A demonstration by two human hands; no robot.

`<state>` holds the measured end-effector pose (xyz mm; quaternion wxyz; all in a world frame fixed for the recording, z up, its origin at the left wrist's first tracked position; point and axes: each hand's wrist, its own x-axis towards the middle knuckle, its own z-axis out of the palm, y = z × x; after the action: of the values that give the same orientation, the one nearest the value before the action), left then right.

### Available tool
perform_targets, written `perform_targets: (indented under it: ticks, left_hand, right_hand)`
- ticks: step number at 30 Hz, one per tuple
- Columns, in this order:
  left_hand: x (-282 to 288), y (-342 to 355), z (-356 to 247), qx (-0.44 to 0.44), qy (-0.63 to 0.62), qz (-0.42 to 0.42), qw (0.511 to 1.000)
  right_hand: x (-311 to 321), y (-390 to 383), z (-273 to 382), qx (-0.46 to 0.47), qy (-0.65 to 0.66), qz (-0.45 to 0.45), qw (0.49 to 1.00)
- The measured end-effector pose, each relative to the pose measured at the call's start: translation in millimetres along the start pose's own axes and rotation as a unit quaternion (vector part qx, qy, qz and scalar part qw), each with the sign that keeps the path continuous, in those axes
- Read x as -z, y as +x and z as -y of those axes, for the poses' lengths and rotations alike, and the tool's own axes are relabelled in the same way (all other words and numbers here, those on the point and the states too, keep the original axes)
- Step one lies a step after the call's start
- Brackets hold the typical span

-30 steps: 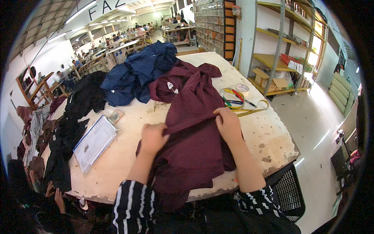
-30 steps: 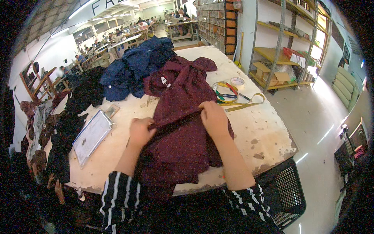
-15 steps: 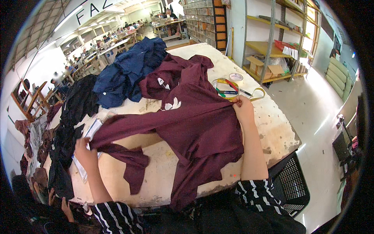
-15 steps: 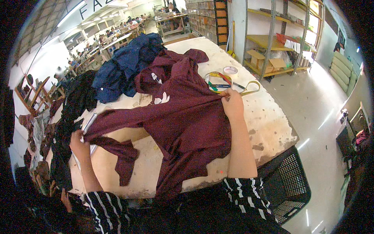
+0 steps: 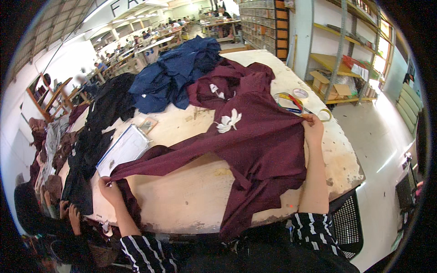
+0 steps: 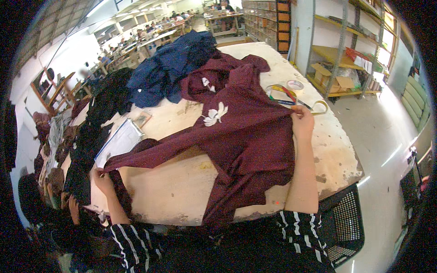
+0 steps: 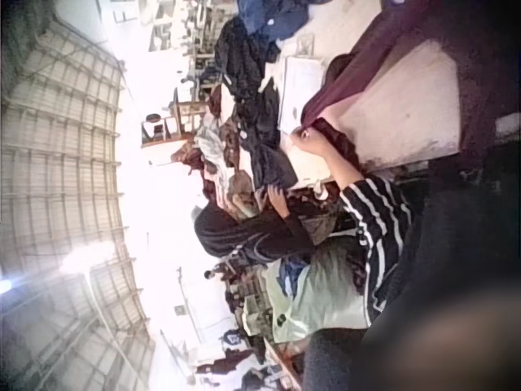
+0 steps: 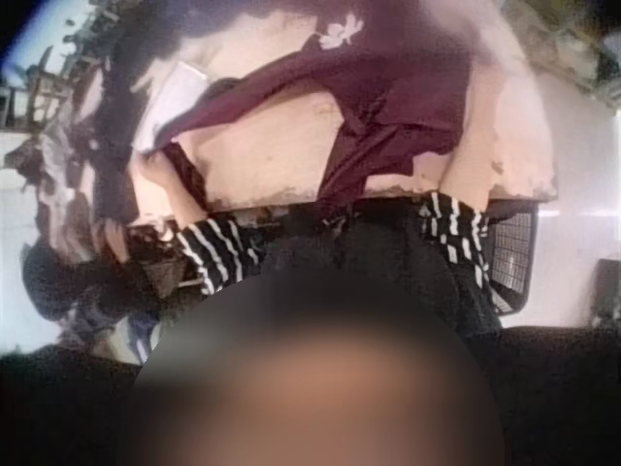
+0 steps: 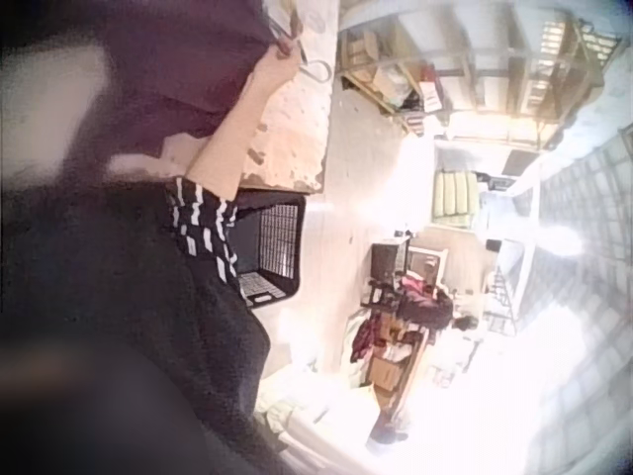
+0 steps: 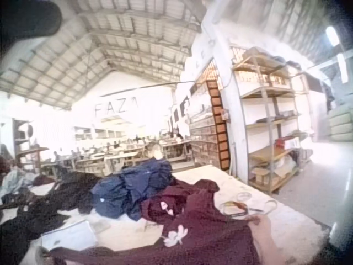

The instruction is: The person folds a maroon long-sleeved shirt on a worktable in a garment factory. They smooth the fabric, fold the sleeves, and align the edges before placing the folded shirt on a pile.

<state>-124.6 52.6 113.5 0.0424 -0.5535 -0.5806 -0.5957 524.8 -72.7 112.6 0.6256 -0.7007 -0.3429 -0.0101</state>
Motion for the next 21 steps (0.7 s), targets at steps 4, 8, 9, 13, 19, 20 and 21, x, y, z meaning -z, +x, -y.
perform_targets:
  ticks: [4,8,9,13,19,20,21]
  left_hand:
    - [0.2,-33.1,-2.0,-0.055,0.064,0.044,0.995]
    - [5.4,-45.6,17.4,-0.099,0.106,0.174,0.974]
    - [3.4,-47.8,10.4,-0.099,0.117,0.18,0.972]
    - [5.2,-48.6,3.4,-0.1,0.144,0.191,0.966]
    - [3.8,-48.4,4.7,-0.109,0.142,0.182,0.967]
    - [5.7,-47.6,5.8,-0.11,0.141,0.187,0.966]
    - [7.2,-47.7,6.7,-0.111,0.148,0.188,0.965]
  right_hand:
    - [3.1,-0.9,-15.1,0.002,-0.082,-0.016,0.997]
    - [4.2,2.9,-28.3,-0.035,-0.105,0.064,0.992]
    - [4.0,2.7,-31.9,-0.034,-0.105,0.079,0.991]
    - [1.4,0.6,-31.0,-0.057,-0.075,0.102,0.99]
    - [1.5,-0.5,-29.4,-0.059,-0.071,0.114,0.989]
    - [0.4,-1.6,-25.7,-0.06,-0.075,0.114,0.989]
    - [0.5,-2.3,-21.9,-0.06,-0.078,0.115,0.988]
